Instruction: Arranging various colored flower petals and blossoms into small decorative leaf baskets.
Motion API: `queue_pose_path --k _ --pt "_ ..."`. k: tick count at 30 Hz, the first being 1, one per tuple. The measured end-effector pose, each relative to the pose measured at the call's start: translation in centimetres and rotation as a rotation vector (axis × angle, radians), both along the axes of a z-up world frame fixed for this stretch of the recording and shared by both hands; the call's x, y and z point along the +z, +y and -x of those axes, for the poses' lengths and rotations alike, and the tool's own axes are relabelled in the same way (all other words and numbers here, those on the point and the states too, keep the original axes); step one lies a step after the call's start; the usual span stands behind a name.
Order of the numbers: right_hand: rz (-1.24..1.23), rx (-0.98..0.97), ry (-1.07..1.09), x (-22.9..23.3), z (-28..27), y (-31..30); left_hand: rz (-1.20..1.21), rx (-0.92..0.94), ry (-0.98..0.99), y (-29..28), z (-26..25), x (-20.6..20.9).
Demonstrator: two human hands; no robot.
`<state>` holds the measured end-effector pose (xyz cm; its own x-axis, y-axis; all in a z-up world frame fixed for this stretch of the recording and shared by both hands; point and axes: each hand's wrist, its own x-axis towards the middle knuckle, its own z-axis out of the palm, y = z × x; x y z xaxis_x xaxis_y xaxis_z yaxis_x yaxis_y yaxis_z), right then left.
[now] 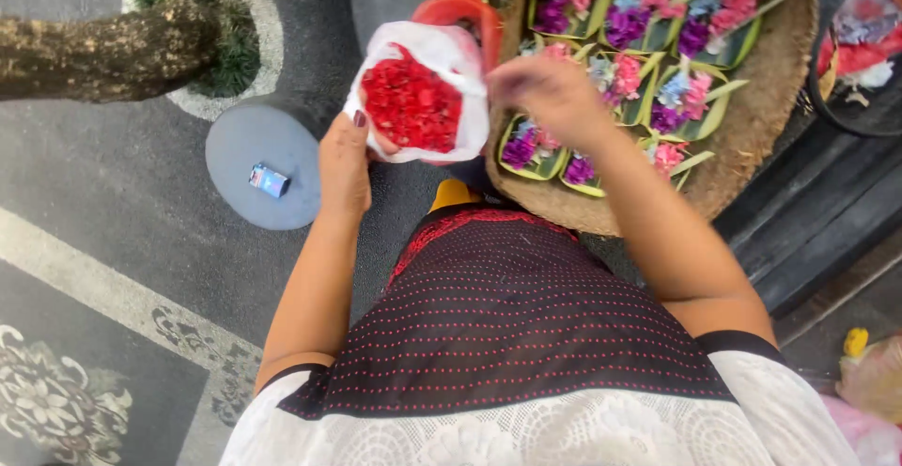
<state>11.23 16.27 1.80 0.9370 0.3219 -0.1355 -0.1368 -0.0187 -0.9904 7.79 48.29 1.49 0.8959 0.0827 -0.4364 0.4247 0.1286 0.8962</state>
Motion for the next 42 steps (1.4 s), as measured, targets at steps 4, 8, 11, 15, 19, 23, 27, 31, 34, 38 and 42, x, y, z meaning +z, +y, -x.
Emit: queue_pose_path --k 4,8,11,15,19,23,27,31,34,38,42 --pt "0.259 0.321 -0.38 -3.9 -0.7 9.5 0.015 -0.078 -0.142 0.3 1.9 0.0" --pt "0.697 0.317 -0.599 -6.8 -1.9 10.9 0.108 -0.21 -0.21 0.3 1.9 1.0" --pt "0.81 0.386 -0.753 -8.9 -2.4 11.6 0.199 -0.237 -0.143 0.7 1.5 1.7" --pt "0.775 0.486 -0.612 -13.6 -3.0 11.2 0.205 -0.271 -0.111 1.2 1.2 2.0" --pt "0.687 0.206 -0.518 -6.8 -2.6 11.0 0.272 -0.259 -0.052 1.2 1.0 2.6" --pt "0.556 0.05 -0.443 -5.8 -2.4 10.4 0.375 -0.295 0.002 0.1 0.7 3.3" --pt "0.406 -0.036 -0.42 -5.6 -1.7 8.4 0.416 -0.3 0.036 -1.1 0.0 3.4" --pt "0.201 -0.084 0.145 -1.8 -2.3 2.5 0.45 -0.275 0.026 -1.2 -0.8 3.3" --pt "0.285 -0.242 0.292 -3.7 -3.2 -3.7 0.41 -0.261 0.03 -0.7 -0.7 3.2" --pt "0.648 -0.283 -0.229 -14.0 -4.6 -10.5 0.336 -0.242 0.069 -0.5 -0.4 3.4" --pt "1.225 -0.232 -0.71 -19.6 -5.3 -11.2 0.277 -0.232 0.026 -0.2 0.4 3.9"
